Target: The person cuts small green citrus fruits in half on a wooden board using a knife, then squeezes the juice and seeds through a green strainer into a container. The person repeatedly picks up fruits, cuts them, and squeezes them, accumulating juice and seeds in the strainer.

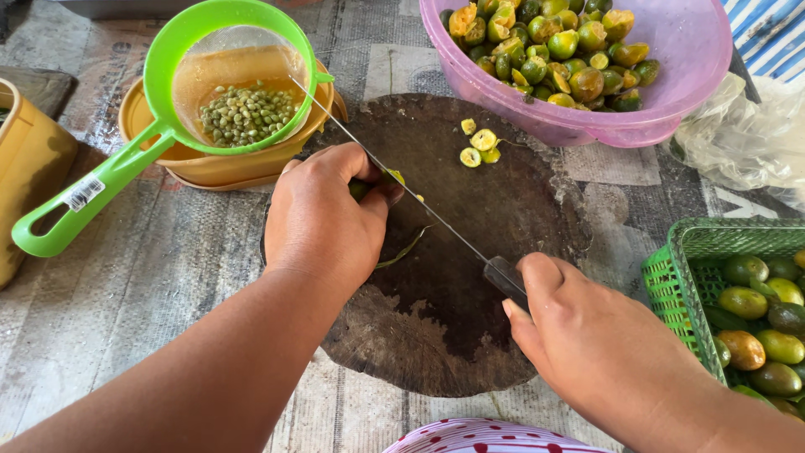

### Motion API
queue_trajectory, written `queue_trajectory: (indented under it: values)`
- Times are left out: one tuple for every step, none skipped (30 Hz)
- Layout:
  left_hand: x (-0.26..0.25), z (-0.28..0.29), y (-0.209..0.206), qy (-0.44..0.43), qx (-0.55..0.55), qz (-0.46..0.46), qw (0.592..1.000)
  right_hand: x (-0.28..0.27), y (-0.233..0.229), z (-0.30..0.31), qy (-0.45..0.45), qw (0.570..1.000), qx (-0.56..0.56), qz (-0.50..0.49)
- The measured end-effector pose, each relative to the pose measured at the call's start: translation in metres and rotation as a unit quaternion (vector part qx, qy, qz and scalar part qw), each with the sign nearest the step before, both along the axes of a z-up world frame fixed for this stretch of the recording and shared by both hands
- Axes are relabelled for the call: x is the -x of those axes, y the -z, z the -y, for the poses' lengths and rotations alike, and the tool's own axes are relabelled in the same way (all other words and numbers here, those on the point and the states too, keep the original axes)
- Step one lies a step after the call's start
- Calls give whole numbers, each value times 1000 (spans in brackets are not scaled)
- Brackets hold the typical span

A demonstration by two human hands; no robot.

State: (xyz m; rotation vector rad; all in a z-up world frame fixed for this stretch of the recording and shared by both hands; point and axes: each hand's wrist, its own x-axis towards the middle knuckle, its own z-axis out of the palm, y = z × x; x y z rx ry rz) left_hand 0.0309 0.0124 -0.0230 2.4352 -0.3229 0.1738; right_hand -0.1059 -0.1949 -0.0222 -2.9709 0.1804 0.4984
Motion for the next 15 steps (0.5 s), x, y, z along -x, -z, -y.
queue_trajectory:
  values:
    - [0,0,0,3,4,8,1000,-2,-2,-2,-10,1000,-5,13]
    - [0,0,1,6,8,17,1000,-4,-4,-4,-20,999,-10,26]
    - [1,0,1,9,12,26,1000,-7,-6,-6,-30,999,-15,40]
    - [1,-1,1,11,17,29,999,-11,-9,-9,-30,999,-10,36]
    - [2,-1,1,12,23,32,999,-16,-12,-13,-31,999,-4,31]
    - [2,-1,1,13,28,35,999,-21,-14,-17,-32,999,1,27]
    - [3,-1,1,12,24,40,999,-26,-17,-21,-32,999,-6,38]
    - [4,-1,1,11,20,45,999,-32,-19,-25,-33,998,-13,48]
    - [4,-1,1,8,16,50,999,-37,-21,-29,-35,997,-18,59]
    - [4,-1,1,3,16,48,999,-42,-23,-31,-35,998,-11,55]
    - [6,0,1,-2,16,44,999,-46,-24,-33,-34,998,-4,51]
    - [6,0,1,-8,16,41,999,-49,-23,-34,-33,998,3,47]
    - [7,0,2,-9,18,43,999,-48,-22,-33,-36,998,8,43]
    - [8,0,3,-9,21,45,999,-45,-21,-31,-39,998,15,40]
    - [8,1,4,-9,23,47,999,-41,-20,-27,-41,998,20,36]
